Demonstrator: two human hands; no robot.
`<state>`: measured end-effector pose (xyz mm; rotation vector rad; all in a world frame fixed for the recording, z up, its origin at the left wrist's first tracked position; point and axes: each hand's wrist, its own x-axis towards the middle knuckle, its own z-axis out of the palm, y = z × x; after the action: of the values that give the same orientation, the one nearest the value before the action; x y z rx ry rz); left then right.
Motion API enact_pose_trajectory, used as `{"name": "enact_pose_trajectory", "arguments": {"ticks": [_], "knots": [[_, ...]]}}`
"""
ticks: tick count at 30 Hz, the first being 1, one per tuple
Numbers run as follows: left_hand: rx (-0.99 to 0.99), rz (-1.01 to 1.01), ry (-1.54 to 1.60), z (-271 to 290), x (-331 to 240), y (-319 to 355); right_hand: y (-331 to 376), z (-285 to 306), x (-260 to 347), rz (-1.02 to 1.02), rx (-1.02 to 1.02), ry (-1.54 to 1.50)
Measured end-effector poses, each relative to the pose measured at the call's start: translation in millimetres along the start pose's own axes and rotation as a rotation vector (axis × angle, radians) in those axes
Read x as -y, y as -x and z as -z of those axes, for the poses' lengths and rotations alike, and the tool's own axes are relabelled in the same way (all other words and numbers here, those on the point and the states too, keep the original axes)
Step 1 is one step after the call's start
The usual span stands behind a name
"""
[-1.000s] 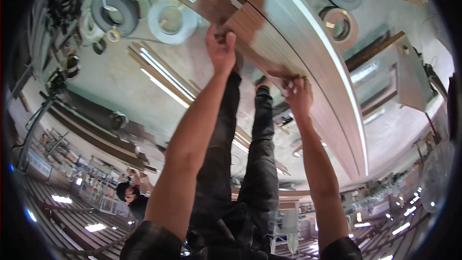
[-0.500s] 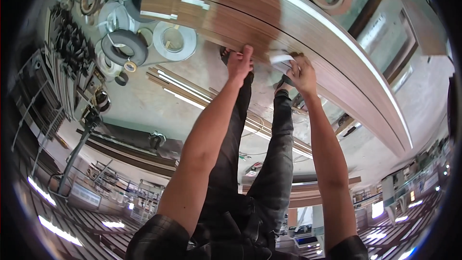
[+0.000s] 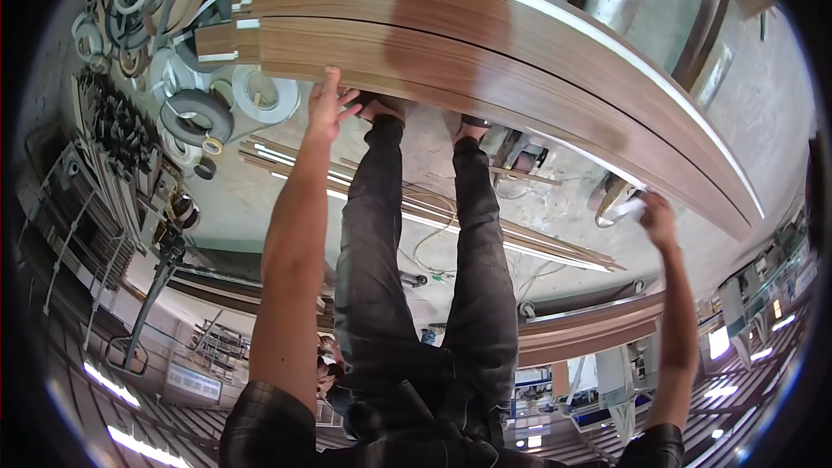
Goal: Assembling large curved wooden panels using pneumatic tools and manual alignment on a production floor.
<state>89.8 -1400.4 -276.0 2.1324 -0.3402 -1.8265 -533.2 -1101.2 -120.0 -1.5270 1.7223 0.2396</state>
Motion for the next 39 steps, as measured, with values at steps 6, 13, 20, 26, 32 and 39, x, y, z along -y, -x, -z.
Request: {"name": "enact_pose_trajectory", "arguments": {"ticks": [6, 13, 20, 26, 32, 39], "knots": [[0.000, -0.001, -0.033, -2, 4, 5, 211, 146, -191, -1.071, 0.191, 0.623], [-0.037, 0.022, -0.091, 0, -6, 8, 13, -24, 36, -0.221, 0.046, 0.175], [-0.588, -0.285, -0.472, -23, 10, 12, -154, -114, 248, 0.058, -0.128, 0.038], [-0.521, -1.143, -1.213, -90, 33, 65, -169, -121, 267, -0.011, -0.067, 0.086], [-0.138, -0.950, -1.420, -157, 90, 127, -174, -123, 278, -0.052, -0.022, 0.111], [0.002, -0.777, -1.583, -179, 86, 138, -167, -112, 255, -0.095, 0.037, -0.061]]}}
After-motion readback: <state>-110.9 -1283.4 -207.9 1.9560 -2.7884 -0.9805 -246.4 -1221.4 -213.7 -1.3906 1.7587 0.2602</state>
